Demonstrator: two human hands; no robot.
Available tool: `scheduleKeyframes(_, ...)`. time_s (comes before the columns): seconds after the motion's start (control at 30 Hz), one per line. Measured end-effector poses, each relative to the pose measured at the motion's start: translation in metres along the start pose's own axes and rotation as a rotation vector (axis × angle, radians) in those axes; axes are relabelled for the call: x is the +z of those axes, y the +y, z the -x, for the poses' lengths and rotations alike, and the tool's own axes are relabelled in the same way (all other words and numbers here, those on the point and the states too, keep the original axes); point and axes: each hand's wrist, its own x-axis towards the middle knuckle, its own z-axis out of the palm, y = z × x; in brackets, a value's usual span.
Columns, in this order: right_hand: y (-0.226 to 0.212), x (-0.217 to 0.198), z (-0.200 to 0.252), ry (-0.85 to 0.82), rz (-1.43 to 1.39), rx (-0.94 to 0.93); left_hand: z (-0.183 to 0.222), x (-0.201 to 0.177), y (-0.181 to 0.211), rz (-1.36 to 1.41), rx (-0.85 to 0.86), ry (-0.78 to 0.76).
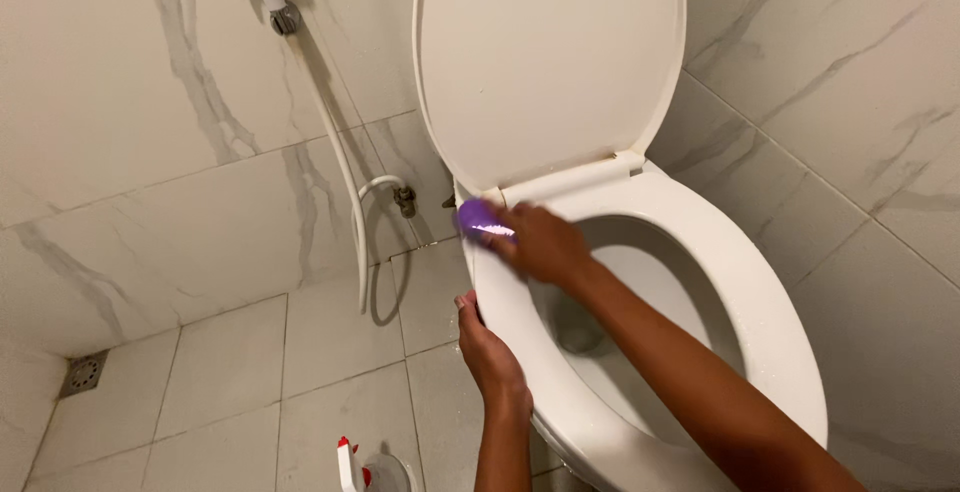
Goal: The person cleans a toilet by spraying a cleaning solution and scrubbing the rim, seat, and bowl using a purple brush, then rinsing it with a handheld sprayer.
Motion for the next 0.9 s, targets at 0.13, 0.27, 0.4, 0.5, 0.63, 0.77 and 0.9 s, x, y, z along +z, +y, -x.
scheduleKeyframes(0.13, 0.006, 0.002, -0.003, 0.124, 0.002, 0.009, -0.012, -0.001, -0.005, 0.178, -0.073, -0.024)
scheduleKeyframes(0.27, -0.002, -0.010, -0.001, -0.021, -0.087, 0.051, 0.003, -0.003, 0.006, 0.182, -0.122, -0.038)
scheduleKeyframes(0.4, -0.024, -0.018, 0.005, -0.058, -0.076, 0.202, -0.003, -0.005, 0.003, 0.224, -0.124, -0.071)
scheduleKeyframes(0.5, -0.024, -0.005, 0.000, -0.264, -0.114, 0.063, -0.025, -0.009, -0.015, 0.326, -0.146, -0.083)
scheduleKeyframes(0.63, 0.002, 0.025, -0.020, -0.039, -0.110, 0.171, -0.044, -0.022, -0.038, 0.295, 0.010, -0.261)
scheduleKeyframes(0.77, -0.055, -0.023, 0.030, -0.196, -0.165, 0.057, -0.027, -0.017, -0.023, 0.326, -0.039, -0.242)
scheduleKeyframes(0.9, -0.020, 0.003, 0.013, 0.037, -0.111, 0.202, -0.034, -0.023, -0.028, 0.309, -0.056, -0.257)
